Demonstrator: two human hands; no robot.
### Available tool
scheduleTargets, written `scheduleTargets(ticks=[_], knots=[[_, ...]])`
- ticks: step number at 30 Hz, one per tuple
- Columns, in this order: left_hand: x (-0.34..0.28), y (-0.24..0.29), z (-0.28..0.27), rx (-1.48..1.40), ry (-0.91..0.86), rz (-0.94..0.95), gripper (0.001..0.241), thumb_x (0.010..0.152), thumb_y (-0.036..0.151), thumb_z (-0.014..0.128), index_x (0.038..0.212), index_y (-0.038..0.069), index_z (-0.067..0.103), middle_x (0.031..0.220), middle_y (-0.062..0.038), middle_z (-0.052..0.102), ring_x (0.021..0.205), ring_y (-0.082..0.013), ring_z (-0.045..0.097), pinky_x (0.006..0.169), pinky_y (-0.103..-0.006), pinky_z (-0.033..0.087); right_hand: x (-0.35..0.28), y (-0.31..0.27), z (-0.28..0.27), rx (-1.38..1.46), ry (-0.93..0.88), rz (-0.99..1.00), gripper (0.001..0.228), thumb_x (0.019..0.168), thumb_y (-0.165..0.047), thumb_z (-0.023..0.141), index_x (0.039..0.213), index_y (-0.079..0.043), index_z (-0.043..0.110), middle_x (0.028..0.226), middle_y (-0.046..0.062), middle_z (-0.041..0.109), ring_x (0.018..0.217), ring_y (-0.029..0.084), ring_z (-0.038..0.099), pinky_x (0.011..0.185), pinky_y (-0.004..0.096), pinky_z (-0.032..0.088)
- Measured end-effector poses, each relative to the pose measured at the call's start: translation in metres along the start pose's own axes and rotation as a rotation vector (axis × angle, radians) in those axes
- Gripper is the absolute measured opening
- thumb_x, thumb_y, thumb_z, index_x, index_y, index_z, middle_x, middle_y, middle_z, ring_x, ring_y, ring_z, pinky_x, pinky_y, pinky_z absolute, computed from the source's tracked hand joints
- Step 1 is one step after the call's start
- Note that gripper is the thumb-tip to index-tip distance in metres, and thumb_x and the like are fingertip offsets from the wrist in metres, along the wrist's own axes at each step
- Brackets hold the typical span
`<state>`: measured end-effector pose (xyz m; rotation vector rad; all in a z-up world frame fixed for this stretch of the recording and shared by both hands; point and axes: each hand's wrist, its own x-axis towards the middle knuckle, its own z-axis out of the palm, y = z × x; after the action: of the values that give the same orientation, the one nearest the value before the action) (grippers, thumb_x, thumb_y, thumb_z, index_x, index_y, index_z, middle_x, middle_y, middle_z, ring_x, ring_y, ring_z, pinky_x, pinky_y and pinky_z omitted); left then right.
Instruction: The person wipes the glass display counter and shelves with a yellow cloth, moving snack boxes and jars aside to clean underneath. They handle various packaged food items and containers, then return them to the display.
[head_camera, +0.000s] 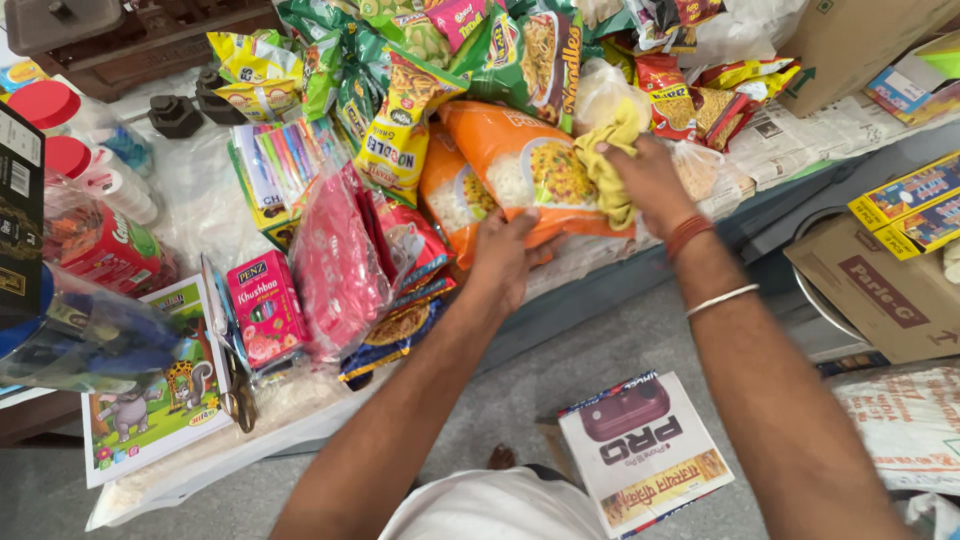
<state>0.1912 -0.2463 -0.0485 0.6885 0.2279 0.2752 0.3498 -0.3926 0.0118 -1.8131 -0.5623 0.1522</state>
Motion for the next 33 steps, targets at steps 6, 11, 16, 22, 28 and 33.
scheduleTargets(ticks=[6,11,16,22,28,33], knots=[[-0.045,0.022,-0.019,0.012,-0.143,-0.102,0.047,0.092,0.007,0.062,0.137,0.005,0.051,0.133,-0.009,0.063,0.12,-0.023,0.065,0.101,-0.0467,0.058,0.001,0.027,-0.025,0.647,-0.323,0.513,0.035,0.097,-0.02,0.061,0.126,-0.001,0.064,0.113,0.009,0.077,0.098,0.016,0.074,0.089,0.03,0.06],[-0.057,0.035,-0.028,-0.01,-0.282,-0.027,0.06,0.084,0.008,0.068,0.141,0.006,0.05,0.138,-0.01,0.062,0.126,-0.0237,0.062,0.107,-0.0419,0.052,-0.017,0.044,-0.009,0.623,-0.277,0.447,0.032,0.101,-0.019,0.063,0.124,0.002,0.066,0.109,0.008,0.076,0.092,0.014,0.073,0.083,0.029,0.06],[-0.069,0.051,-0.034,-0.158,-0.241,-0.147,0.061,0.097,0.038,0.067,0.144,0.003,0.049,0.138,-0.013,0.062,0.128,-0.0267,0.06,0.106,-0.0449,0.052,-0.057,0.017,-0.003,0.416,-0.13,0.308,0.026,0.098,-0.013,0.068,0.119,0.003,0.068,0.099,0.005,0.074,0.08,0.012,0.071,0.069,0.029,0.059],[-0.07,0.058,-0.025,-0.244,-0.278,-0.255,0.069,0.088,0.038,0.07,0.145,0.008,0.047,0.137,-0.012,0.064,0.123,-0.0271,0.064,0.106,-0.0474,0.051,-0.105,-0.045,0.013,0.186,-0.054,0.072,0.025,0.095,-0.009,0.071,0.117,0.003,0.069,0.103,0.004,0.075,0.086,0.01,0.071,0.075,0.026,0.059],[-0.083,0.064,-0.009,-0.073,-0.378,-0.101,0.07,0.08,0.005,0.081,0.142,0.002,0.048,0.132,-0.015,0.064,0.12,-0.0279,0.066,0.103,-0.047,0.056,-0.137,-0.092,0.041,-0.078,0.109,-0.304,0.025,0.102,-0.009,0.069,0.123,0.002,0.067,0.108,0.006,0.074,0.097,0.011,0.068,0.085,0.027,0.056],[-0.093,0.084,0.001,-0.008,-0.316,0.034,0.066,0.078,0.001,0.079,0.137,0.0,0.051,0.121,-0.016,0.069,0.107,-0.0298,0.07,0.095,-0.0489,0.059,-0.15,-0.114,0.053,-0.401,0.353,-0.532,0.029,0.103,-0.006,0.067,0.13,0.002,0.061,0.117,0.015,0.071,0.107,0.026,0.072,0.092,0.036,0.056]])
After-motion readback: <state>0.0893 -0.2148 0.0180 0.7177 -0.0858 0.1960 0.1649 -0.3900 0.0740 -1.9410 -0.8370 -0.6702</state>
